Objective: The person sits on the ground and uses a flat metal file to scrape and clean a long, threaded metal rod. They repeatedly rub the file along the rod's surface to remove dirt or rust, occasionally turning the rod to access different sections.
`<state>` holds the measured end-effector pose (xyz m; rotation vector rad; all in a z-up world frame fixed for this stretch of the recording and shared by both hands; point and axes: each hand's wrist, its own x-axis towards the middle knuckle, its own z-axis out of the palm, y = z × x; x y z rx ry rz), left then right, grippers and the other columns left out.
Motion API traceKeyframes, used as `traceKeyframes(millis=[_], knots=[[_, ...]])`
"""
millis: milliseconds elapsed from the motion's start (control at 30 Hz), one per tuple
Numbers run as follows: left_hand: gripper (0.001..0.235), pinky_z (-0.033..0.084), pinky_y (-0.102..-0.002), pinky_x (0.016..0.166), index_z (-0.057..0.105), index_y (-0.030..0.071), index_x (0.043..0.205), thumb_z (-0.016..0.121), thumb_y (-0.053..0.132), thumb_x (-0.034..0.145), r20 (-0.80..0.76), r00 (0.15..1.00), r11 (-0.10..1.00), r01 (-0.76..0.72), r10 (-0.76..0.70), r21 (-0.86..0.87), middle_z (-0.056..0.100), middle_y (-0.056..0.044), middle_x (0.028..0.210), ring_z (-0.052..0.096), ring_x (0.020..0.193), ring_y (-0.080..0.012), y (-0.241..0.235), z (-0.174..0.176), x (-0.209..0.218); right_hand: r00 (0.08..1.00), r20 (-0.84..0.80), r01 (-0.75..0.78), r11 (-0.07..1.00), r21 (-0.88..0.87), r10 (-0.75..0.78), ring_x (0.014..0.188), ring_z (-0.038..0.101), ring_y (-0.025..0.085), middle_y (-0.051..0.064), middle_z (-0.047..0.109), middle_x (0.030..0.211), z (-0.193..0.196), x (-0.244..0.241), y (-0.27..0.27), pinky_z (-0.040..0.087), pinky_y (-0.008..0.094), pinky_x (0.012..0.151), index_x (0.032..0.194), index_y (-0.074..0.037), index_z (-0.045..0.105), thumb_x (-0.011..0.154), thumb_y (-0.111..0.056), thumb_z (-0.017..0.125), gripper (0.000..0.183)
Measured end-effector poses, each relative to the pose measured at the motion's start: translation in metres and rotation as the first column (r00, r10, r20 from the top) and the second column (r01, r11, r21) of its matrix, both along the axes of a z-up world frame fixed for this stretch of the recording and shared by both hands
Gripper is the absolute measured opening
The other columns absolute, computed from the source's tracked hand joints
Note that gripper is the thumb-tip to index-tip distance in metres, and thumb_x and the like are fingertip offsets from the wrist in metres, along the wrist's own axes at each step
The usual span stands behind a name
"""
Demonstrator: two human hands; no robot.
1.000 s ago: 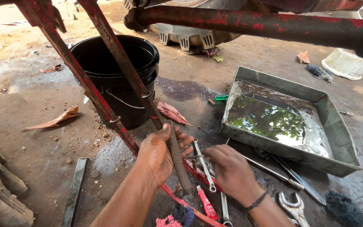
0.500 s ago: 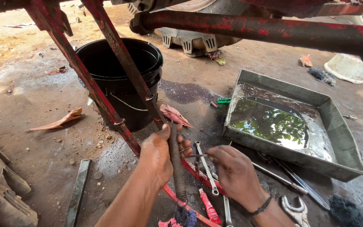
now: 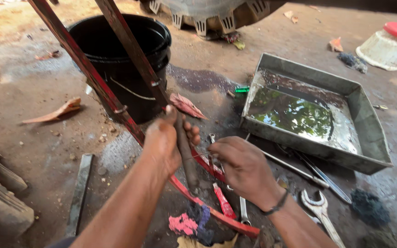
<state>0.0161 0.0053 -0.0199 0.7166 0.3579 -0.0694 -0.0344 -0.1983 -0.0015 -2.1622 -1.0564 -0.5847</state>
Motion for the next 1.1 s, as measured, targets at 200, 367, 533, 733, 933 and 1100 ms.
traceKeyframes(millis=[200, 367, 533, 733, 933, 1100], knots=[[0.043, 0.049, -0.036, 0.056, 0.058, 0.006, 0.094, 0.045, 0.046, 0.104, -0.038, 0.999, 0.999, -0.025, 0.026, 0.036, 0.057, -0.007, 0.075, 0.057, 0.064, -0.0205, 0.007, -0.003, -0.003, 0.997, -0.020, 0.078, 0.994, -0.073, -0.080, 0.090, 0.070, 0.033, 0.013, 0.071, 0.095, -0.007, 0.011, -0.012, 0.056, 0.041, 0.079, 0.104, -0.003, 0.071, 0.078, 0.008, 0.065, 0.029], [0.042, 0.045, -0.034, 0.058, 0.059, 0.007, 0.095, 0.044, 0.046, 0.105, -0.098, 0.995, 1.000, -0.024, 0.025, 0.016, 0.053, -0.004, 0.075, 0.050, 0.064, -0.0173, -0.001, 0.002, -0.005, 1.000, 0.011, 0.004, 1.000, 0.016, -0.004, 0.091, 0.072, 0.028, 0.013, 0.071, 0.099, -0.001, 0.005, 0.001, 0.059, 0.038, 0.081, 0.107, -0.002, 0.069, 0.075, 0.011, 0.055, 0.037], [0.047, 0.042, -0.034, 0.056, 0.058, 0.005, 0.098, 0.038, 0.046, 0.107, -0.090, 0.994, 0.996, -0.073, 0.068, -0.056, 0.051, -0.004, 0.076, 0.045, 0.063, -0.0159, 0.004, 0.010, -0.006, 0.995, -0.078, 0.048, 0.994, -0.093, -0.056, 0.086, 0.071, 0.026, 0.012, 0.072, 0.095, -0.008, 0.008, -0.004, 0.057, 0.037, 0.077, 0.105, -0.002, 0.070, 0.081, 0.009, 0.061, 0.027], [0.045, 0.038, -0.031, 0.053, 0.049, 0.009, 0.096, 0.046, 0.053, 0.103, -0.100, 0.991, 0.995, -0.091, 0.087, -0.042, 0.043, -0.003, 0.075, 0.040, 0.061, -0.0147, 0.003, 0.026, -0.007, 0.997, 0.079, -0.028, 0.999, 0.016, 0.027, 0.092, 0.071, 0.028, 0.012, 0.071, 0.101, -0.004, 0.007, 0.001, 0.057, 0.037, 0.080, 0.106, -0.001, 0.068, 0.078, 0.011, 0.056, 0.033], [0.044, 0.038, -0.031, 0.053, 0.044, 0.010, 0.093, 0.053, 0.053, 0.099, -0.115, 0.985, 0.990, -0.137, 0.132, -0.032, 0.043, -0.003, 0.075, 0.041, 0.061, -0.0149, 0.006, 0.026, -0.008, 0.986, -0.126, 0.104, 0.992, -0.074, -0.113, 0.082, 0.071, 0.026, 0.011, 0.070, 0.090, -0.011, 0.011, -0.010, 0.056, 0.037, 0.072, 0.106, -0.002, 0.071, 0.080, 0.010, 0.061, 0.030], [0.046, 0.040, -0.033, 0.053, 0.049, 0.007, 0.092, 0.053, 0.053, 0.099, -0.074, 0.990, 0.993, -0.117, 0.117, -0.007, 0.044, -0.003, 0.075, 0.044, 0.061, -0.0166, 0.001, 0.017, -0.007, 1.000, -0.025, 0.009, 0.992, 0.129, -0.006, 0.086, 0.073, 0.023, 0.008, 0.071, 0.097, -0.003, 0.010, 0.000, 0.059, 0.034, 0.076, 0.110, -0.004, 0.070, 0.087, 0.009, 0.063, 0.028]])
